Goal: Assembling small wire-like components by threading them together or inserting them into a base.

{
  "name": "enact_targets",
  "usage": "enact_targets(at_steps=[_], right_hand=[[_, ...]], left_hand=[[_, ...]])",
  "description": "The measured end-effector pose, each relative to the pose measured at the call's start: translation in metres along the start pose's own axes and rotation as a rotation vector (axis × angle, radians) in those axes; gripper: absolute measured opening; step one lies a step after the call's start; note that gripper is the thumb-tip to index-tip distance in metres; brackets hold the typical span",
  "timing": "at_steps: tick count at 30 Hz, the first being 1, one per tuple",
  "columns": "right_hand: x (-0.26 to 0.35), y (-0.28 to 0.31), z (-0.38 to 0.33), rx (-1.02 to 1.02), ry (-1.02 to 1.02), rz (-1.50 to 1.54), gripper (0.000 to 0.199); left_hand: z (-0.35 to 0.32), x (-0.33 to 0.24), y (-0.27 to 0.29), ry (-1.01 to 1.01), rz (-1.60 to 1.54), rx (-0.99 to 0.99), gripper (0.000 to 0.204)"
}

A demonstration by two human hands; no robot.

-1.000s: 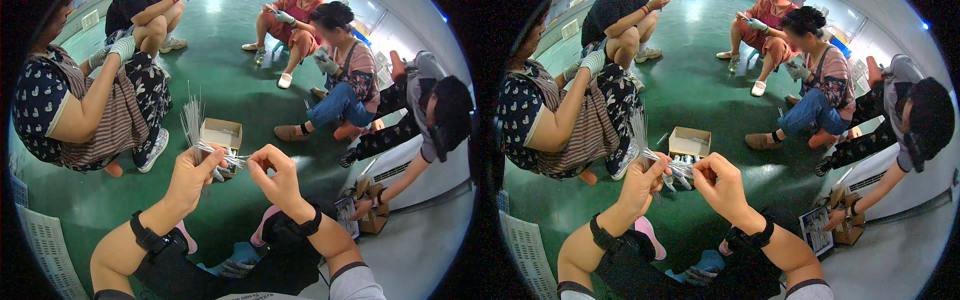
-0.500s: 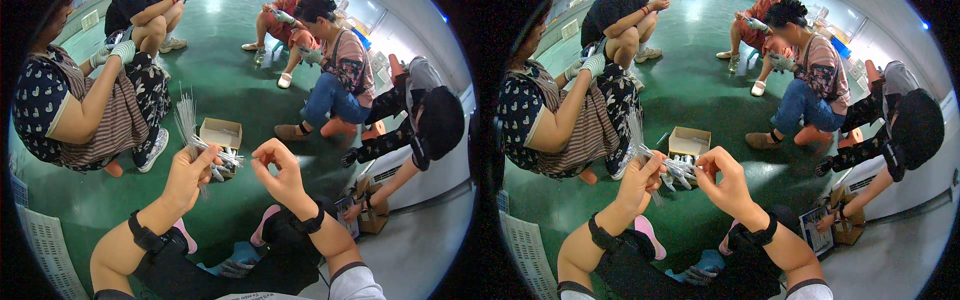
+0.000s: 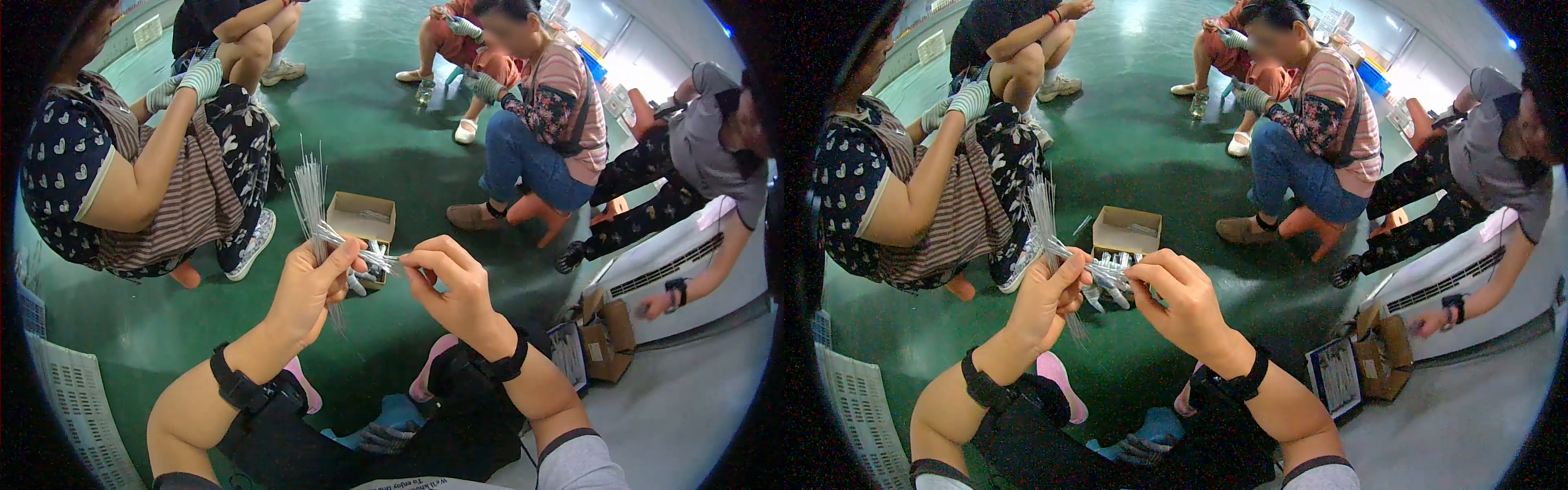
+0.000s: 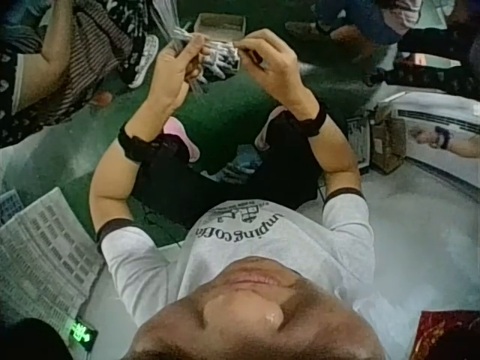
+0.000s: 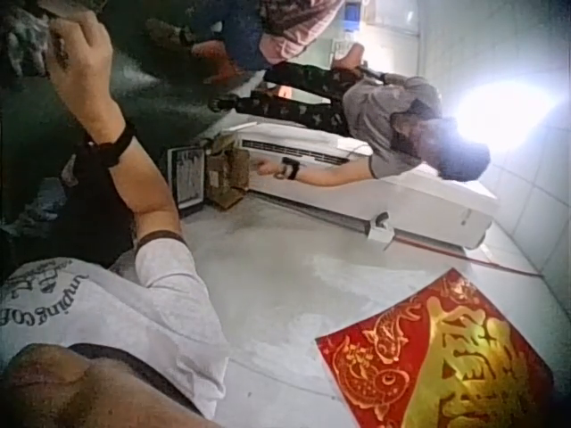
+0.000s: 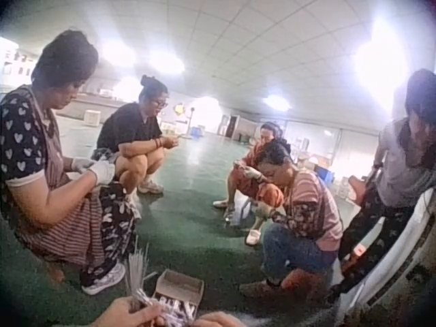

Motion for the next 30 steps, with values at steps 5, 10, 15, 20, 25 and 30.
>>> enact_targets(at_steps=[5, 10, 15, 20, 25, 30], right_hand=[[0.003, 0.001, 0.002, 0.036, -0.118, 0.122, 0.016], [-0.002, 0.000, 0.001, 0.073, -0.226, 0.228, 0.014], [-0.004, -0.001, -0.001, 0.114, -0.437, 0.418, 0.008], [-0.011, -0.001, -0.002, 0.289, -0.785, 0.836, 0.009], [-0.008, -0.001, 0.000, 0.253, -0.668, 0.751, 0.011], [0.001, 0.001, 0.004, 0.075, -0.112, 0.182, 0.019]], left_hand=[[0.000, 0.002, -0.001, -0.049, 0.032, -0.003, 0.018], [-0.001, 0.000, -0.003, -0.085, 0.085, -0.005, 0.017], [0.000, 0.001, -0.003, -0.102, 0.110, -0.002, 0.015], [-0.001, 0.000, -0.005, -0.112, 0.178, 0.006, 0.014], [0.001, 0.001, -0.003, -0.098, 0.110, -0.005, 0.015], [0.002, 0.000, 0.001, -0.045, 0.007, -0.010, 0.017]])
Point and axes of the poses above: each hand's wrist, its own z-axis towards the middle knuckle, its own y-axis out of the back of the hand, x = y × z, the point moved 1 cm from there along z, towards the middle knuckle, and after that the axes turned 4 degrees about -y, right-handed, at the moved point
